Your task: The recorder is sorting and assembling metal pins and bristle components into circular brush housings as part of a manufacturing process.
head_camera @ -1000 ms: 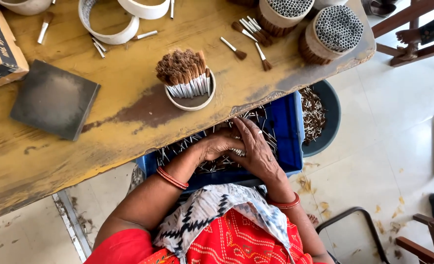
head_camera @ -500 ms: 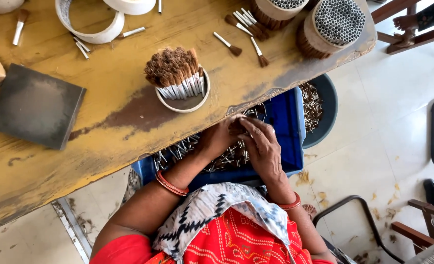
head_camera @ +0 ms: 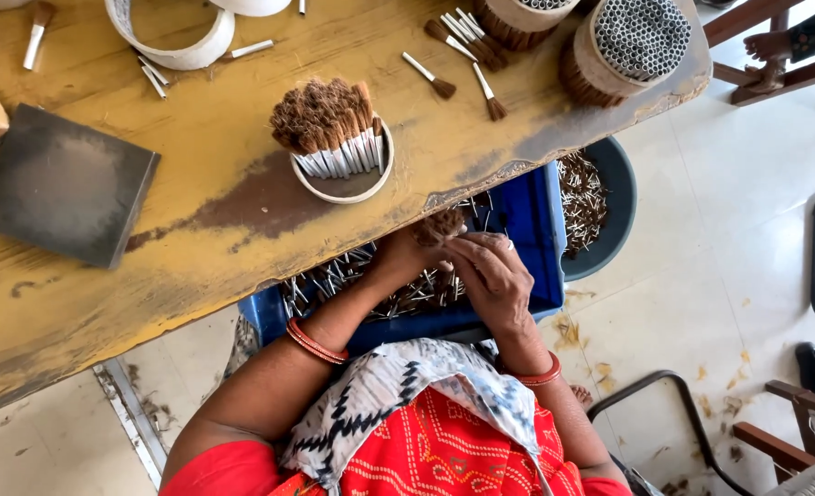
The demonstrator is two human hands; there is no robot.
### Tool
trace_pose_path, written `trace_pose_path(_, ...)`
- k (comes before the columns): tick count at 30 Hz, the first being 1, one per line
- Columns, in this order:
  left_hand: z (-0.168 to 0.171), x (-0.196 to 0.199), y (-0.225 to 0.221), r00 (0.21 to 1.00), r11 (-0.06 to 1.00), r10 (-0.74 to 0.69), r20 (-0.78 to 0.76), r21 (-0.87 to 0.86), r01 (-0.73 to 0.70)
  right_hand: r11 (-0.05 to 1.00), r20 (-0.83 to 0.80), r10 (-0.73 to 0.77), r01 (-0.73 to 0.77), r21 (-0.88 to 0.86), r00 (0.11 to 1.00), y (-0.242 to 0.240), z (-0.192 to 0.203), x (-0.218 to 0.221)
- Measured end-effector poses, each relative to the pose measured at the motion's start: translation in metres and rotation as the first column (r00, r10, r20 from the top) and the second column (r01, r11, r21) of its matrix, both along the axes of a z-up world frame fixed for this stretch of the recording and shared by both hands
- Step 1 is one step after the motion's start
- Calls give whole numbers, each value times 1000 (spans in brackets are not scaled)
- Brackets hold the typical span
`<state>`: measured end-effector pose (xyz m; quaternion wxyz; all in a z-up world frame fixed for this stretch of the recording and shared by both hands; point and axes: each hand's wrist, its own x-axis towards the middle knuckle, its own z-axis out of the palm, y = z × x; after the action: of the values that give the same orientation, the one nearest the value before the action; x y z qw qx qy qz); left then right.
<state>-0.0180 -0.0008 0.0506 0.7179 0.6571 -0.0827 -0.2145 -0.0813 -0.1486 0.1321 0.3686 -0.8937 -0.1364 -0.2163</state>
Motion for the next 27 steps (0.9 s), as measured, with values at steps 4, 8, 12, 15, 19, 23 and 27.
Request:
trace_pose_path(4,12,7,6,765,778,-292,-574,-607,-159,984,77,-177,175,31,981,-5,-2,-3)
trace_pose_path(8,-6,8,6,800,792,-290,-526,-601,-107,989,-5,21,-21,-149,1000,-2,3,4)
trace_pose_path(12,-16,10,7,781,779,-232,-579,-591,-206,950,-61,190,-200,-242,980,-6,-5,7)
trace_pose_path(15,-12,7,9,772,800,-244,-587,-571,-181,941,29,245,-230,-250,969,-15,-16,4)
trace_pose_path(19,-5,13,14,789,883,-145,-597,-438,-169,996,153,-5,18,-88,988,-24,-23,0)
trace_pose_path(23,-48,10,23,752,905,-153,-641,-397,-154,994,69,27,-19,-109,997,-24,-28,2)
trace_pose_path(27,-49,9,23,707,965,-168,-687,-262,-25,986,-35,126,-129,-106,991,-17,-6,6)
